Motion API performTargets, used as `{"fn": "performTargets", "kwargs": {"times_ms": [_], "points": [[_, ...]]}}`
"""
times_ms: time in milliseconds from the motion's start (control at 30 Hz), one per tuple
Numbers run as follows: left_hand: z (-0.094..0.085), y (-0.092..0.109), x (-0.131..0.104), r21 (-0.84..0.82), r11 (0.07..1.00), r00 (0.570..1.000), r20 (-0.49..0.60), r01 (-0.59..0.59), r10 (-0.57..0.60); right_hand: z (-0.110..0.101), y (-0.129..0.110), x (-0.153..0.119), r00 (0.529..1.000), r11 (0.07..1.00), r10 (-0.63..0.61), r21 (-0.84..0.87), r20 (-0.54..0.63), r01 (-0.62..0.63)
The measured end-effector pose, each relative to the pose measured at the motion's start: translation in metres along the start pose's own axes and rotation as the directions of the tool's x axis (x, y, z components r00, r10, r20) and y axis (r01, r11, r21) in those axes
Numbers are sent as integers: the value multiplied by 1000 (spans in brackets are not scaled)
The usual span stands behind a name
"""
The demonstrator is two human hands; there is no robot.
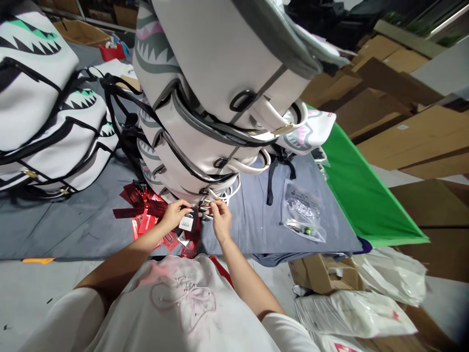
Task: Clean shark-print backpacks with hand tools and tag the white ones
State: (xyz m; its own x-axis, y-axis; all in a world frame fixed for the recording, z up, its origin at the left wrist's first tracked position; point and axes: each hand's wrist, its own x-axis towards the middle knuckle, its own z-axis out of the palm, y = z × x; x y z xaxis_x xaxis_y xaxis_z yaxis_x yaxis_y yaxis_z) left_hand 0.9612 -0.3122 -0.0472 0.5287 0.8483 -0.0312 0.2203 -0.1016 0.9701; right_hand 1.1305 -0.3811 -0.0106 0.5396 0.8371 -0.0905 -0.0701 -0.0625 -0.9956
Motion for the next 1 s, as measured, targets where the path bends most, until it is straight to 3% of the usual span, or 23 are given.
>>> {"fn": "performTargets", "kwargs": {"times_ms": [167,267,467,633,800,1000], "points": [[-4,20,-5,157,963,976,39,-218,214,1,1,-3,966,995,33,-99,257,-7],[1,25,-7,240,924,955,69,-297,289,-5,4,-1,944,990,52,-142,326,-6],[18,15,6,157,969,982,30,-189,187,-17,5,5,922,970,25,-232,387,71],[10,14,9,227,958,983,92,-176,159,-16,3,7,894,913,-43,-345,447,216],[3,18,2,360,918,982,148,-163,117,-14,-2,8,842,800,-92,-463,531,380],[4,31,0,523,841,978,208,-138,31,-9,-10,9,773,623,-54,-583,632,521]]}}
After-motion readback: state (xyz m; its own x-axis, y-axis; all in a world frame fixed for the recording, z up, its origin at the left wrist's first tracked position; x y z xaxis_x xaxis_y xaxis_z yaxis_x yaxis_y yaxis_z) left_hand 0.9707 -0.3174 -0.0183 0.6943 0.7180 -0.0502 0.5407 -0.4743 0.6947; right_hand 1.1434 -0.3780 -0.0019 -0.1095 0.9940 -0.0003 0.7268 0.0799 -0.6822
